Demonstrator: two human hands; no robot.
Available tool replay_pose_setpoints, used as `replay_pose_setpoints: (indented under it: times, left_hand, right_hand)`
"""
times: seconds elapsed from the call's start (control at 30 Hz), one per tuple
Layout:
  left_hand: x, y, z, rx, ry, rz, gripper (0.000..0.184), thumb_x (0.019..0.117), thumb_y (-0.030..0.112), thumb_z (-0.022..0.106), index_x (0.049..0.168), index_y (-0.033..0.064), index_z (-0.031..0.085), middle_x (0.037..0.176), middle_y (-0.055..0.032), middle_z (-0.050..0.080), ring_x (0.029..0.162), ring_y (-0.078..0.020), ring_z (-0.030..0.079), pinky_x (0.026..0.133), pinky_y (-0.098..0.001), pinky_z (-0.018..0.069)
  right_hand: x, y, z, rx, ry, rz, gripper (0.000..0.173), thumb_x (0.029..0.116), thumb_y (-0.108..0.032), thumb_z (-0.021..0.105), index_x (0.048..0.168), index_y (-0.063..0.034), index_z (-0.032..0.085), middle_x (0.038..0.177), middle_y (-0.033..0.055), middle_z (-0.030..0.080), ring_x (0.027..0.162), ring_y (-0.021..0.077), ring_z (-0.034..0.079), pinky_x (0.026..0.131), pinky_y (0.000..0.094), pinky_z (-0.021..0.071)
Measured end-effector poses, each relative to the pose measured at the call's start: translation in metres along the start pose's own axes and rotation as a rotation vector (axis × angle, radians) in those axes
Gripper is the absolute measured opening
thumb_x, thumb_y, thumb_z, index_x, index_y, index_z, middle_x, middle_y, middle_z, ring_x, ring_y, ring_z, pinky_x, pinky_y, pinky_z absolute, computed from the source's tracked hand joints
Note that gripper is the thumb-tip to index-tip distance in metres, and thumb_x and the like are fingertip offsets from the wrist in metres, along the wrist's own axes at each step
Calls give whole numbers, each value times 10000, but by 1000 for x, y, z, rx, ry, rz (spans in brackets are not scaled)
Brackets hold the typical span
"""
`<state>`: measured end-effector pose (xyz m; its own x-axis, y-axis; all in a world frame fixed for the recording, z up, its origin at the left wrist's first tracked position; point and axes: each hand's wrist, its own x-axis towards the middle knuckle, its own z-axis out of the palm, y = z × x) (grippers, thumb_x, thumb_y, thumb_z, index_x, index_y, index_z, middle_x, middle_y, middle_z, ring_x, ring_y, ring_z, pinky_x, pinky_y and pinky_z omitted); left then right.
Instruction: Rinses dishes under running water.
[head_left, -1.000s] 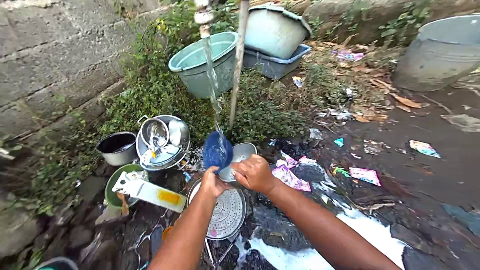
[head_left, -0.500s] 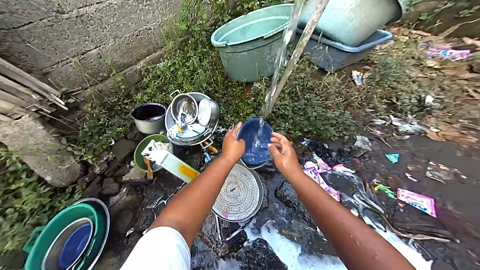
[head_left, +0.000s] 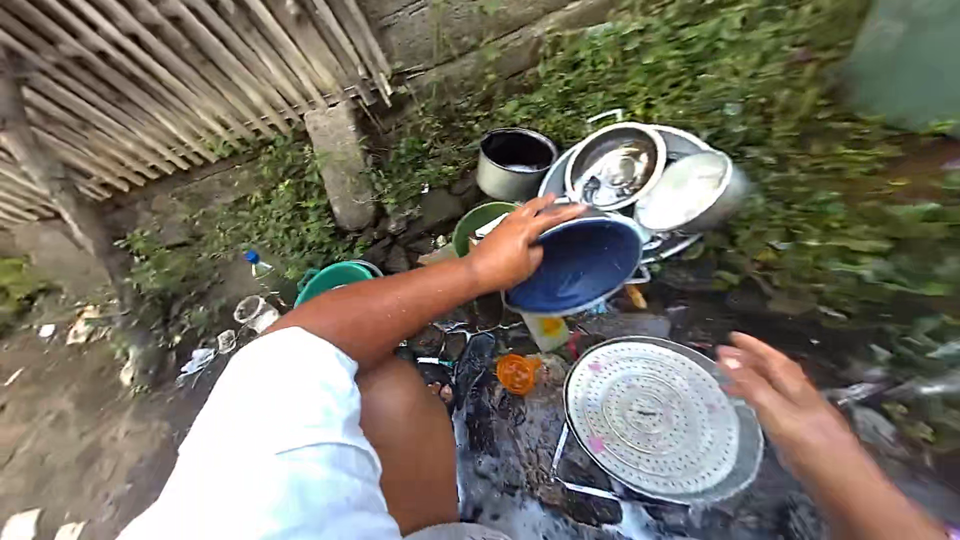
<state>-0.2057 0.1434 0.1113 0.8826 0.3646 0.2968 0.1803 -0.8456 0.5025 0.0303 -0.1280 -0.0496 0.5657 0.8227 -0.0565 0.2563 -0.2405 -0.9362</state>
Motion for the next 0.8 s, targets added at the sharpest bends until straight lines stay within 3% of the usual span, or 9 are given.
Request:
replay_pose_setpoints:
  times: [0.1,0.17,0.23,0.33,0.4,0.47,0.53,0.67,0.8]
  left_hand:
    - [-20,-30,12,-138,-24,-136,613,900,-113,546,1490,49,519,1509,-202,512,1423,-305,468,1190,-464,375]
    - [-34,-50,23,-220,-54,-269,552,976,-34,553,1515,72,491,1495,-157,535,1391,-271,500,1170,-461,399]
    - [-51,-80,30,-376,-46,-441,495,1046,119,553,1530,70,466,1480,-169,550,1371,-277,525,1159,-479,406]
    - [-86,-127,31,-602,-11,-667,581,1070,336,536,1571,77,398,1547,-175,482,1426,-280,470,1196,-493,352]
    - [-114,-156,28,-710,77,-761,568,1079,353,507,1566,79,405,1557,-169,470,1435,-261,460,1203,-471,350]
    - [-144,-181,22,-846,243,-853,526,1090,307,486,1550,60,418,1529,-187,488,1397,-254,493,1172,-446,390]
    - [-174,-197,7,-897,402,-931,506,1098,263,457,1557,58,394,1536,-184,474,1390,-240,495,1159,-426,407]
    - [-248,-212,-41,-608,806,-1204,489,1105,230,419,1545,17,388,1527,-206,477,1386,-252,502,1152,-435,420]
    - [-339,-226,-95,-83,1167,-1321,578,1105,246,362,1589,-38,228,1616,-262,311,1482,-280,380,1219,-420,333]
  right_hand:
    - [29,-49,79,25,-109,-12,804,996,-421,550,1630,-59,215,1551,253,431,1305,354,562,1012,540,520]
    - [44,-68,136,-14,-63,22,744,998,-384,584,1593,-38,303,1509,254,472,1286,346,581,1000,538,538]
    - [59,-72,181,-76,19,24,603,1010,-243,617,1501,45,417,1440,303,515,1331,388,537,1108,559,448]
    - [72,-79,225,-176,1,35,562,1014,-82,546,1539,30,381,1481,274,511,1380,356,518,1156,535,410]
    - [84,-91,249,-189,-98,61,564,1040,-82,479,1579,-2,335,1532,243,476,1413,324,495,1175,516,394]
    - [98,-116,278,-160,-161,91,476,1073,-133,465,1526,6,418,1458,238,547,1359,307,543,1145,503,418]
    - [111,-147,309,-146,-203,-32,438,1091,-180,429,1469,33,484,1417,233,580,1339,275,558,1142,456,426]
    - [141,-191,381,26,-110,-309,440,1077,-147,409,1415,126,475,1397,278,561,1332,228,550,1144,339,426]
    - [165,-209,461,-51,-377,-44,471,1066,-129,453,1493,66,413,1470,266,514,1386,294,511,1168,444,413]
